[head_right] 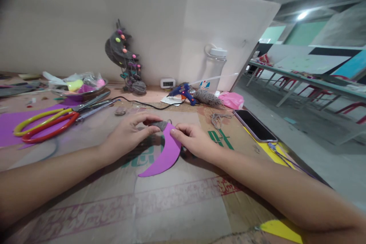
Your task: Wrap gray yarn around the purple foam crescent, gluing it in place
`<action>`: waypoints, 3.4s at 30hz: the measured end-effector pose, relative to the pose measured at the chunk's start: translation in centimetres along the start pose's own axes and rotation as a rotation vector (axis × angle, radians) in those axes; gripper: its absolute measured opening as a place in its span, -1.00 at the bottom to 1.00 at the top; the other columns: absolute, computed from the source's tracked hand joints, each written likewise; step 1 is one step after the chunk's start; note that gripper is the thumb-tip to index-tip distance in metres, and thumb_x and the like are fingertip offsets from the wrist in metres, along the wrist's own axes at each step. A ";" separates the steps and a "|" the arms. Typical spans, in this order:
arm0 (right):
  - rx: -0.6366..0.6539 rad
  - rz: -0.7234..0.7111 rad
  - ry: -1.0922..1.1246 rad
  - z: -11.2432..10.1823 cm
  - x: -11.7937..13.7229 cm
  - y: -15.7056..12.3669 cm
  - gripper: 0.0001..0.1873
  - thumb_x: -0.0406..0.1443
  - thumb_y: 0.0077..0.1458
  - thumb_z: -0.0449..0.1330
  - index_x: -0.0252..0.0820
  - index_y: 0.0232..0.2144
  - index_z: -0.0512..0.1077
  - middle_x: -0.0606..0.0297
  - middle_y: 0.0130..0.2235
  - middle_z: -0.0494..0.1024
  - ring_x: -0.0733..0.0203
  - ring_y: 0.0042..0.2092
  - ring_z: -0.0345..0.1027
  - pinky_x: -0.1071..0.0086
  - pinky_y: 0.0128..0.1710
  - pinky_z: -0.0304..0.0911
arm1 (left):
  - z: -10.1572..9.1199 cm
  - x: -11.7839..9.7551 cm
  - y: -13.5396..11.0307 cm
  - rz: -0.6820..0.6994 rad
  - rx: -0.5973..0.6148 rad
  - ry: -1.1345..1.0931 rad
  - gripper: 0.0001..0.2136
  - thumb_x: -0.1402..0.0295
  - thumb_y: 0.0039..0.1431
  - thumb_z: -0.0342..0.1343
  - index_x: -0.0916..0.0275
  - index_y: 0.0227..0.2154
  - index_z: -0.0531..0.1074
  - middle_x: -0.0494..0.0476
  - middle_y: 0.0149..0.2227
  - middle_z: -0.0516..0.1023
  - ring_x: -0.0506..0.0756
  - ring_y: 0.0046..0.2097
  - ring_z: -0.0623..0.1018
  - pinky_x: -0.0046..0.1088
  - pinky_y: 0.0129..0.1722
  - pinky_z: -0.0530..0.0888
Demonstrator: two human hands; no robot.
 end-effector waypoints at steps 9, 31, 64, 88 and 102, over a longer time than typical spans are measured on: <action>-0.031 -0.008 -0.012 0.1 0.1 0.0 -0.62 -0.03 0.16 0.08 -0.15 -0.54 0.24 0.50 -0.67 0.27 0.41 -0.70 0.16 0.54 -0.75 0.00 | 0.1 -0.6 0.1 -0.032 0.091 -0.076 -0.71 0.24 0.25 0.04 0.22 -0.03 0.44 0.15 -0.08 0.57 0.12 -0.09 0.54 -0.37 -0.12 0.45; -0.151 -0.329 0.142 -0.9 -0.3 0.6 -0.67 -0.18 0.17 0.18 -0.05 -0.03 0.28 0.18 0.09 0.40 0.51 -0.59 0.20 0.48 -0.65 0.21 | 0.5 0.3 0.1 -0.112 0.223 -0.085 -0.73 0.15 0.28 -0.04 0.25 -0.38 0.37 0.08 -0.41 0.55 0.08 -0.33 0.51 -0.42 -0.32 0.38; -0.064 -0.135 0.090 -1.0 -0.4 1.4 -0.73 -0.13 0.01 0.28 -0.24 -0.45 0.41 0.43 -0.54 0.34 0.39 -0.50 0.18 0.48 -0.51 0.11 | 0.9 0.9 0.1 -0.123 0.300 -0.168 -0.75 0.17 0.26 -0.01 0.26 -0.32 0.42 0.06 -0.43 0.51 0.04 -0.36 0.47 -0.48 -0.36 0.36; -0.100 -0.111 -0.070 -0.8 0.1 0.9 -0.74 -0.15 0.06 0.16 -0.19 -0.53 0.30 0.46 -0.58 0.27 0.39 -0.56 0.16 0.48 -0.57 0.09 | 0.6 0.5 0.1 0.026 0.375 -0.037 -0.73 0.21 0.27 -0.03 0.25 -0.44 0.41 0.03 -0.42 0.46 0.04 -0.34 0.43 -0.47 -0.33 0.34; -0.092 -0.119 -0.081 -0.9 -0.3 1.0 -0.72 -0.11 0.09 0.16 -0.19 -0.51 0.33 0.45 -0.57 0.28 0.38 -0.54 0.17 0.48 -0.56 0.10 | 0.7 0.7 0.1 0.043 0.416 -0.045 -0.75 0.17 0.27 -0.04 0.22 -0.36 0.43 0.04 -0.41 0.49 0.05 -0.34 0.48 -0.46 -0.32 0.39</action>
Point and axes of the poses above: each hand's wrist, its own y-axis towards the middle knuckle, its own z-axis out of the palm, x = y × z, the point moved 1 cm from there along y, towards the middle knuckle
